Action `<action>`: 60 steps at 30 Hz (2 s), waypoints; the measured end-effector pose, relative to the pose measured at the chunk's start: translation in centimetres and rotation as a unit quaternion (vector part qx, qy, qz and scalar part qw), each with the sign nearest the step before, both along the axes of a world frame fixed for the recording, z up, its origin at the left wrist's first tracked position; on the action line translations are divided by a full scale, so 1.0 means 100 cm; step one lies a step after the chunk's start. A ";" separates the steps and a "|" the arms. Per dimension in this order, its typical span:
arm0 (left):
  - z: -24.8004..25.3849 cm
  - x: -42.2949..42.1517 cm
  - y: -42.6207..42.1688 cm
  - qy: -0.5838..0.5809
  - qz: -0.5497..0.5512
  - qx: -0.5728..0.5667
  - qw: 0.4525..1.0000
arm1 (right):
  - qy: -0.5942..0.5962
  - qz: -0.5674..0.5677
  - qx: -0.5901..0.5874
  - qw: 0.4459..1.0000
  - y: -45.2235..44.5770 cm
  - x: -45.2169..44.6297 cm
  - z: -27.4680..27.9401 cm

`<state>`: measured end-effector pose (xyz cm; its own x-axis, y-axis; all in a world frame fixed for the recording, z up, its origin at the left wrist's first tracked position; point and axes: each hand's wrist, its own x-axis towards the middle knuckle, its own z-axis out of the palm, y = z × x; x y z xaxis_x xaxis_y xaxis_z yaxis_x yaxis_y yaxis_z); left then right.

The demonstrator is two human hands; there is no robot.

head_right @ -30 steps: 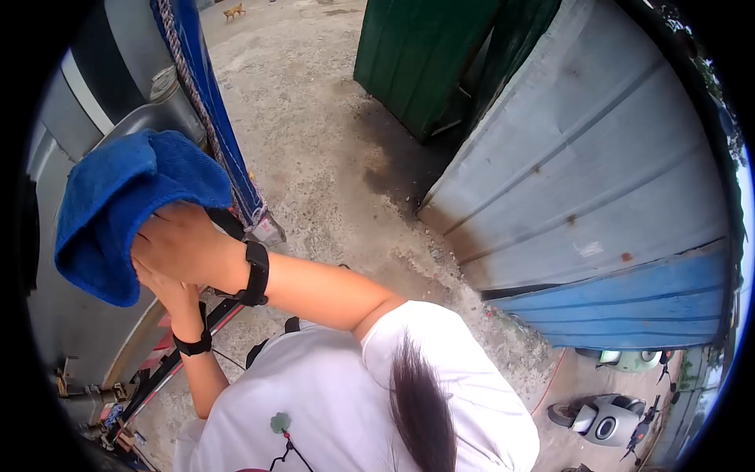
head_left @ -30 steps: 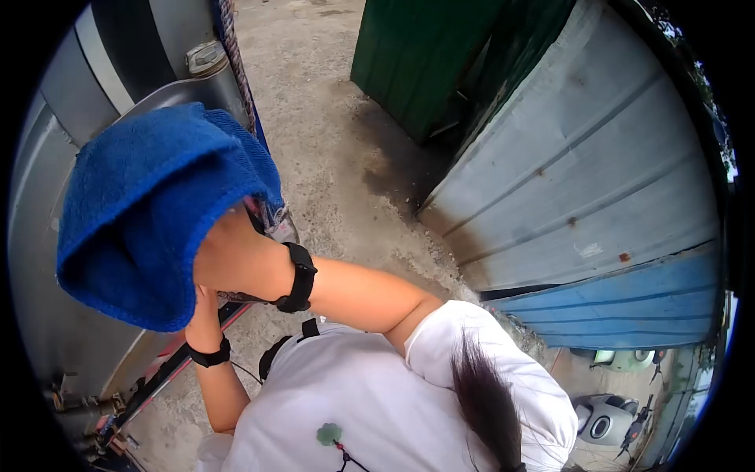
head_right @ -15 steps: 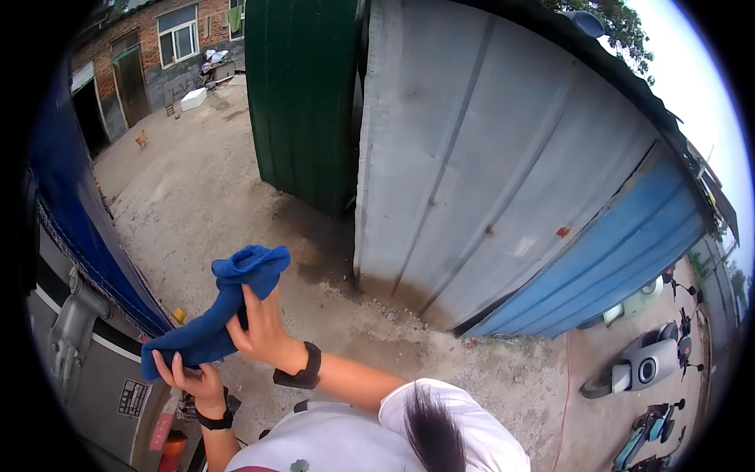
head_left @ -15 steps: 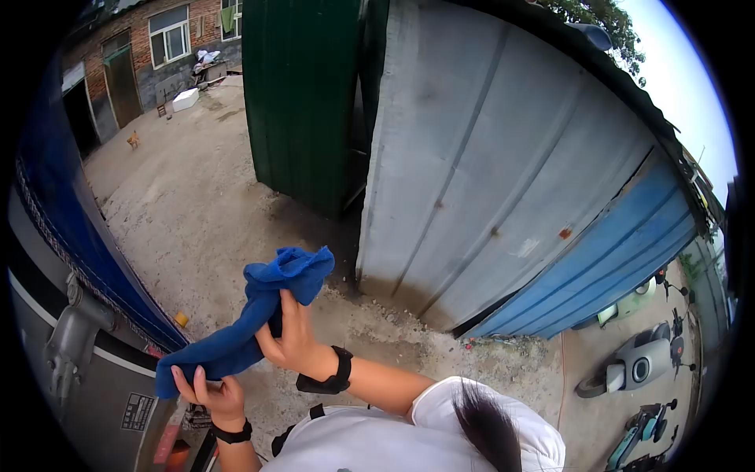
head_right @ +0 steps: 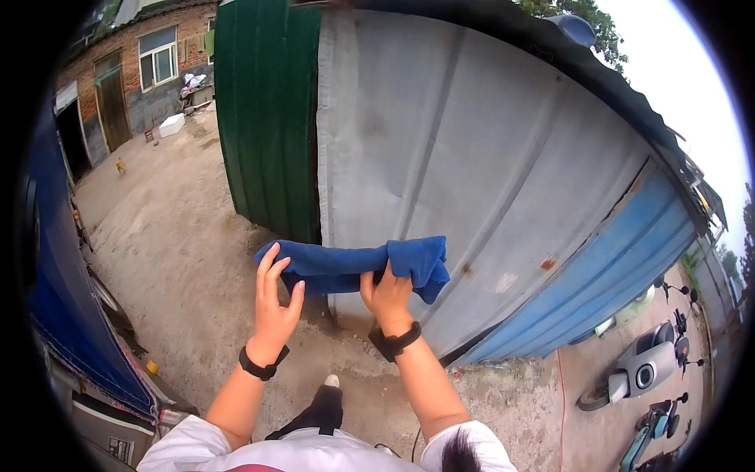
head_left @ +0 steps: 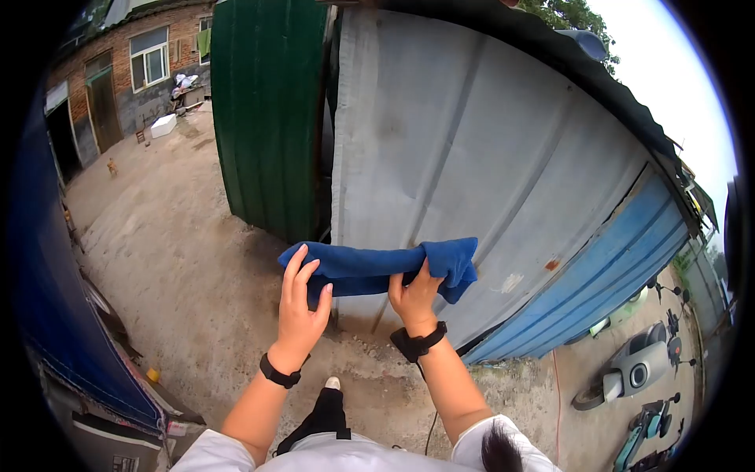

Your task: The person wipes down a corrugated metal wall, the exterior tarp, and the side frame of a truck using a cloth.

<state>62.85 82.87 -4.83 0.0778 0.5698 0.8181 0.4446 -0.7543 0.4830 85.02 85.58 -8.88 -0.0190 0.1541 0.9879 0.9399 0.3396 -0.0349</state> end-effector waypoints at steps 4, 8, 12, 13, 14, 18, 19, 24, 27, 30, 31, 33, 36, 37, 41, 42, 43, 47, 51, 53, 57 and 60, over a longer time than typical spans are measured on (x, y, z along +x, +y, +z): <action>-0.007 0.030 0.054 -0.036 -0.027 0.010 0.999 | 0.031 -0.062 -0.059 0.996 0.046 0.043 0.040; 0.029 0.041 0.144 -0.056 -0.052 0.063 0.995 | -0.075 -0.141 -0.025 0.987 0.116 0.061 0.136; 0.105 0.052 0.218 -0.111 -0.016 0.167 0.980 | -0.137 -0.160 0.074 0.975 0.187 0.056 0.249; 0.118 0.055 0.237 -0.125 -0.021 0.187 0.974 | -0.152 -0.166 0.105 0.969 0.199 0.053 0.269; 0.129 0.057 0.254 -0.139 -0.024 0.205 0.969 | -0.161 -0.166 0.112 0.967 0.209 0.051 0.284; 0.139 0.069 0.287 -0.249 -0.153 0.038 0.956 | -0.181 -0.147 0.082 0.969 0.239 0.041 0.269; 0.133 0.067 0.291 -0.253 -0.190 -0.003 0.949 | -0.184 -0.145 0.066 0.970 0.241 0.037 0.252; 0.071 0.054 0.290 -0.188 -0.151 -0.078 0.967 | -0.127 -0.048 -0.088 0.987 0.247 0.034 0.110; 0.031 0.049 0.291 -0.135 -0.118 -0.089 0.980 | -0.106 -0.053 -0.092 0.989 0.245 0.032 0.083; 0.040 0.049 0.286 -0.149 -0.129 -0.101 0.975 | -0.103 -0.072 -0.043 0.991 0.243 0.027 0.143; 0.051 0.049 0.283 -0.162 -0.137 -0.111 0.971 | -0.105 -0.073 0.002 0.992 0.244 0.023 0.177; 0.071 0.051 0.284 -0.226 -0.165 -0.079 0.957 | -0.165 -0.046 0.086 0.982 0.253 0.018 0.234; 0.080 0.056 0.288 -0.255 -0.168 -0.064 0.950 | -0.210 -0.027 -0.003 0.977 0.264 0.000 0.263; 0.078 0.058 0.287 -0.259 -0.168 -0.072 0.948 | -0.194 0.020 0.041 0.980 0.269 -0.009 0.253; 0.020 0.059 0.293 -0.248 -0.141 -0.118 0.951 | -0.131 0.159 -0.042 0.978 0.268 -0.014 0.159; 0.002 0.059 0.293 -0.234 -0.118 -0.128 0.957 | -0.146 0.123 -0.064 0.979 0.262 -0.010 0.132; -0.008 0.058 0.287 -0.209 -0.075 -0.122 0.967 | -0.134 0.110 -0.095 0.980 0.259 -0.004 0.104; -0.052 0.073 0.272 -0.220 0.015 0.047 0.974 | -0.134 0.021 -0.095 0.986 0.245 0.038 0.079; 0.019 0.125 0.259 -0.132 0.023 0.206 0.969 | -0.124 -0.095 0.057 0.986 0.223 0.072 0.191; 0.061 0.148 0.252 -0.076 0.027 0.188 0.979 | -0.113 -0.155 0.094 0.977 0.212 0.093 0.242; 0.079 0.195 0.253 -0.042 -0.037 0.164 0.985 | -0.120 -0.207 0.056 0.969 0.182 0.115 0.251; 0.031 0.221 0.255 -0.003 -0.049 0.134 0.990 | -0.116 -0.233 -0.055 0.964 0.171 0.142 0.172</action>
